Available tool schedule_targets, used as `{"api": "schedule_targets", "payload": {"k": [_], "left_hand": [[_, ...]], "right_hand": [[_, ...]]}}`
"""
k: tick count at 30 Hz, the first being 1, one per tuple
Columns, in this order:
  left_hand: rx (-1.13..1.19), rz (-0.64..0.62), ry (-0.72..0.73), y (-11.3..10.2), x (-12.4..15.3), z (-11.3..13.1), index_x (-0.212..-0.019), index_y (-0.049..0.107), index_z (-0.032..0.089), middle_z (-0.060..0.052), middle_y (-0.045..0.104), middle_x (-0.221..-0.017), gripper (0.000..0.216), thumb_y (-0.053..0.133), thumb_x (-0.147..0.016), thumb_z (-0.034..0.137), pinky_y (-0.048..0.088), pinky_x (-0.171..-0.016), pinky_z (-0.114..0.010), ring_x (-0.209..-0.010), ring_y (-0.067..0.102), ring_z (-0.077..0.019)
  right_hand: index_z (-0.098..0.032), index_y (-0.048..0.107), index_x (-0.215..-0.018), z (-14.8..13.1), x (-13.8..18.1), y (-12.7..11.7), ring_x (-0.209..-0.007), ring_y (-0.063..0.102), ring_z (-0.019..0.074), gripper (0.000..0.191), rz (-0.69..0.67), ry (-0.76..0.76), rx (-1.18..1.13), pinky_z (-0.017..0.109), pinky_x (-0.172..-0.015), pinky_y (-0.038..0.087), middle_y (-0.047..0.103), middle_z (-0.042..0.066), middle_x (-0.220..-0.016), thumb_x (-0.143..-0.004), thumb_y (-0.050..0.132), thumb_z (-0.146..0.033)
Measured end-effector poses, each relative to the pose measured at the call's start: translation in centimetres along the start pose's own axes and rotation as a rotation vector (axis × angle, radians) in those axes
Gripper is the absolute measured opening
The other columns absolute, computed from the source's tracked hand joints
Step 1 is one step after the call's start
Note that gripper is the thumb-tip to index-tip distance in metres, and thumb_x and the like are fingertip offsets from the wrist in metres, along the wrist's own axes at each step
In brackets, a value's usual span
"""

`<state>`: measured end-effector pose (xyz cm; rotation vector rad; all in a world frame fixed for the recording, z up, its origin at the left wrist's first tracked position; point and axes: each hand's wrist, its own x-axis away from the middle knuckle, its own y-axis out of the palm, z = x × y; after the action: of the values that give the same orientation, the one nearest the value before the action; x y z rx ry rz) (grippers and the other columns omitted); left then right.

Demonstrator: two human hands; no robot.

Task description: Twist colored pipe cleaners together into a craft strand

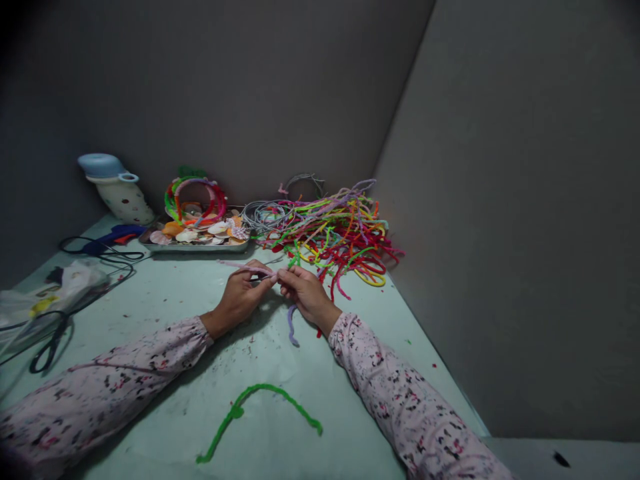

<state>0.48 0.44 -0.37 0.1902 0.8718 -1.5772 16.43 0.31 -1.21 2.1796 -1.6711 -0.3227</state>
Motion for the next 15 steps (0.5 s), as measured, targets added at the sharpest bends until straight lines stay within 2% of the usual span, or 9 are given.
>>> {"api": "schedule_targets", "payload": {"k": [10,15], "left_hand": [[0.071,-0.016,-0.186,-0.23,-0.11,0.62,-0.079,0.068,0.014,-0.004,0.067,-0.079,0.018,0.060,-0.081,0.031,0.047,-0.073,-0.026,-0.077,0.061,-0.0158],[0.058,-0.039,-0.161,-0.07,-0.21,0.36,-0.082,0.068,0.015,-0.003,0.068,-0.082,0.018,0.060,-0.081,0.031,0.048,-0.075,-0.026,-0.079,0.062,-0.0155]], "right_hand": [[-0.018,0.060,-0.077,0.02,-0.02,-0.05,-0.053,0.049,0.0060,0.026,0.006,-0.002,-0.001,0.018,-0.048,0.037,0.057,-0.004,-0.065,-0.070,0.075,-0.037],[-0.017,0.060,-0.076,0.02,-0.04,-0.01,-0.053,0.049,0.0056,0.026,0.019,-0.014,-0.018,0.018,-0.048,0.036,0.059,-0.003,-0.068,-0.070,0.075,-0.037]]}}
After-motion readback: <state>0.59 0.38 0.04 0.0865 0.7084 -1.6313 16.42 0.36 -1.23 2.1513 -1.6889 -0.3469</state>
